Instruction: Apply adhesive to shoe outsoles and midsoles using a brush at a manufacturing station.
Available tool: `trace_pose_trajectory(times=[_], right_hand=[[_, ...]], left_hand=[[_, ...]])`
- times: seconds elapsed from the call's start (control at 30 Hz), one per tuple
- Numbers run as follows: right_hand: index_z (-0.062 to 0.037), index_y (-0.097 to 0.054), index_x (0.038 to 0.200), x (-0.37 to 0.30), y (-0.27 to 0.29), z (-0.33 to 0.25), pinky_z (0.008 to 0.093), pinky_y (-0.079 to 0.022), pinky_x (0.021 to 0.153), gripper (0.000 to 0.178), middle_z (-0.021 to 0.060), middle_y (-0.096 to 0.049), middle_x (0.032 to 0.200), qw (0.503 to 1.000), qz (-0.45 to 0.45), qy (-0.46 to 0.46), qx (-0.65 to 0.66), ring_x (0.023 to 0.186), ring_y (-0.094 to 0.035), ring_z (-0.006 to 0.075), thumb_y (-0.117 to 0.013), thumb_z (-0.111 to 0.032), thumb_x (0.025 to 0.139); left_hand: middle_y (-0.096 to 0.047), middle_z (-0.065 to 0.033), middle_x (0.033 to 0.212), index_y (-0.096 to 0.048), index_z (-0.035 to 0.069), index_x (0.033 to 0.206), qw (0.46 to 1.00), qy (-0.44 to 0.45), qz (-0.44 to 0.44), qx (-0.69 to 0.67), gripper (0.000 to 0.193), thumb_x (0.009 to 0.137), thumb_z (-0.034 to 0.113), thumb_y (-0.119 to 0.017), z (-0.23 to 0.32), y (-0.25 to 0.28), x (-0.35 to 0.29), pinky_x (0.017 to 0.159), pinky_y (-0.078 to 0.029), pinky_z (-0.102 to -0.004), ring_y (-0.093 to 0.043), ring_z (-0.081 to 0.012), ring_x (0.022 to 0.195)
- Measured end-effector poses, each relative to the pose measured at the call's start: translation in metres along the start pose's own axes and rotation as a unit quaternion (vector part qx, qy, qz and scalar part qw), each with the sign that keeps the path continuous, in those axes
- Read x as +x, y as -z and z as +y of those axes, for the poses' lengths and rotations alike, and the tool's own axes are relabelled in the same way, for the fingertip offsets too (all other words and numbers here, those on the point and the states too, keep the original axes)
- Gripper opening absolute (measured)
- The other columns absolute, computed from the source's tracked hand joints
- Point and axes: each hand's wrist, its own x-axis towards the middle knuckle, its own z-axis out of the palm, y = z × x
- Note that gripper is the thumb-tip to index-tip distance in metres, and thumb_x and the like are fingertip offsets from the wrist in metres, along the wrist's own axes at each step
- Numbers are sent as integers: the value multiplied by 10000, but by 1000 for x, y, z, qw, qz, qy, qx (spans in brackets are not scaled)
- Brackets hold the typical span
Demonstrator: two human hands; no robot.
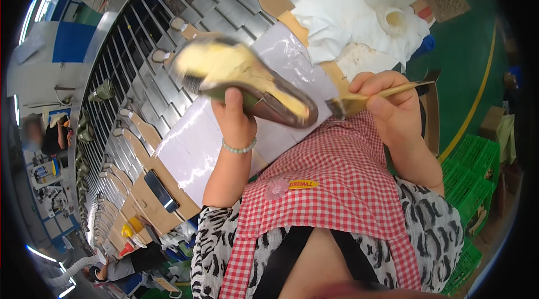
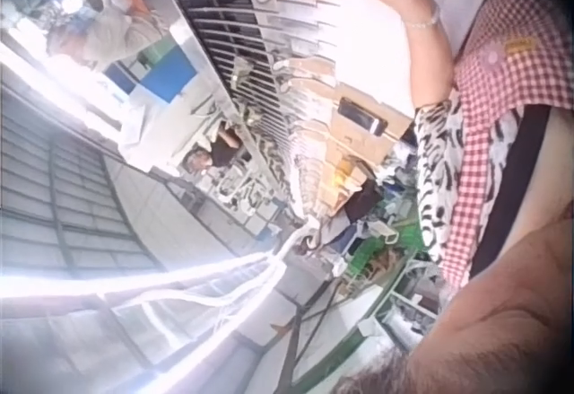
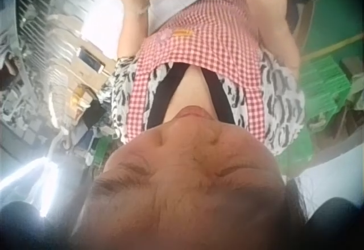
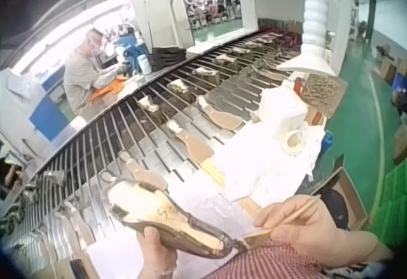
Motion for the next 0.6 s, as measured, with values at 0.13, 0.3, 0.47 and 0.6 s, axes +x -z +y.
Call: trace_pose_trajectory(times=[0.13,0.3,0.47,0.6], right_hand=[[23,-598,997,11,6,7,315,-454,893,156,160,-628,1048,999,41,6,10,966,-598,192,-605,0,843],[11,-607,975,14,2,27,307,-444,897,128,155,-625,1066,997,71,-37,-20,983,-590,184,-599,-12,849],[4,-628,954,15,5,48,270,-452,854,118,100,-631,1023,993,59,-60,-84,954,-582,145,-627,3,836],[-4,-640,955,15,-4,53,238,-453,805,114,38,-647,928,993,44,-47,-96,884,-576,90,-648,-22,842]], left_hand=[[-481,-116,1293,-426,36,1311,945,-67,-65,314,655,823,397,-669,-12,27,-27,1038,-345,-400,-453,-262,1197],[-385,-167,1375,-295,11,1375,837,-90,-163,515,918,683,333,-805,11,9,-47,1085,-294,-409,-382,-289,1282],[-382,-149,1374,-262,14,1375,952,64,-133,266,919,671,158,-835,5,-17,-67,1083,-315,-386,-379,-276,1297],[-529,-110,1195,-284,-11,1390,932,-24,-114,342,1030,569,183,-875,-7,-8,-71,968,-430,-328,-534,-210,1100]])
